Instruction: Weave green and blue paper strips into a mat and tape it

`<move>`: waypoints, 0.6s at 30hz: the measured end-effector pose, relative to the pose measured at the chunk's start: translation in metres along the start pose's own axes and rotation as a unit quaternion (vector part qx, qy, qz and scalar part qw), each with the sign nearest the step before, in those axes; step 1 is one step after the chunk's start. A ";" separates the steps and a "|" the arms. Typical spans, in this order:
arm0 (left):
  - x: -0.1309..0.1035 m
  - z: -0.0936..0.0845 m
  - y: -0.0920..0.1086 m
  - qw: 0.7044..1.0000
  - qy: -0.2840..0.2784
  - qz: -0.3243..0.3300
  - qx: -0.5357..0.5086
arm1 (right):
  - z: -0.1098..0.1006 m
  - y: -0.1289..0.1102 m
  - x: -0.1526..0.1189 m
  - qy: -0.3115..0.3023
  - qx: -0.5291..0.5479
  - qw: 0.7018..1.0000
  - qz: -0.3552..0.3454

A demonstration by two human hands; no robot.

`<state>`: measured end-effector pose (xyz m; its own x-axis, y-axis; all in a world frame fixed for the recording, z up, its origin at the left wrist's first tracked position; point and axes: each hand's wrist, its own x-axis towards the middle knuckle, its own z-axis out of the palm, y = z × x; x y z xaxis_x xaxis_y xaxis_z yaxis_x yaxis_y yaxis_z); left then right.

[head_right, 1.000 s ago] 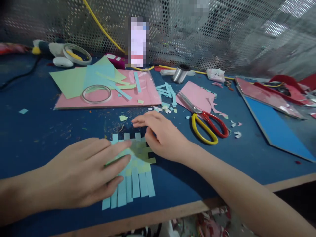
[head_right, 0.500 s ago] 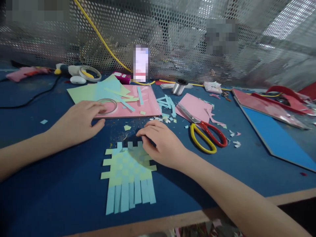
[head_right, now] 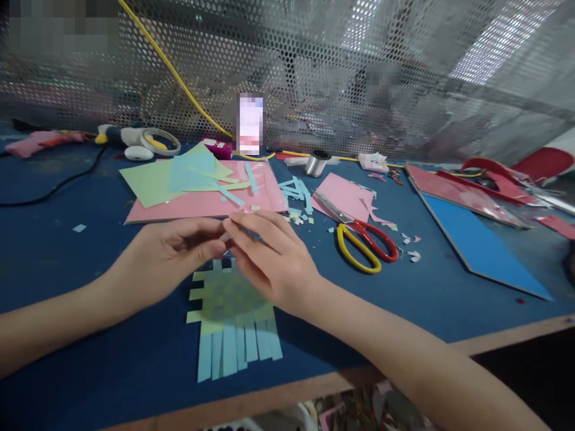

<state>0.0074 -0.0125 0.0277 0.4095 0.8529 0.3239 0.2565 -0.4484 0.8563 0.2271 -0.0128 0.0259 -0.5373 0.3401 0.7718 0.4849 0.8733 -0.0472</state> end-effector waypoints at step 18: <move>-0.010 0.009 0.017 0.990 0.051 0.034 0.125 | -0.003 -0.010 0.005 0.040 0.039 0.992 0.116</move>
<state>0.0160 -0.0313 0.0354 0.3456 0.8350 0.4281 0.4453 -0.5475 0.7085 0.2216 -0.0211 0.0316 -0.3596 0.5091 0.7820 0.5331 0.7999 -0.2756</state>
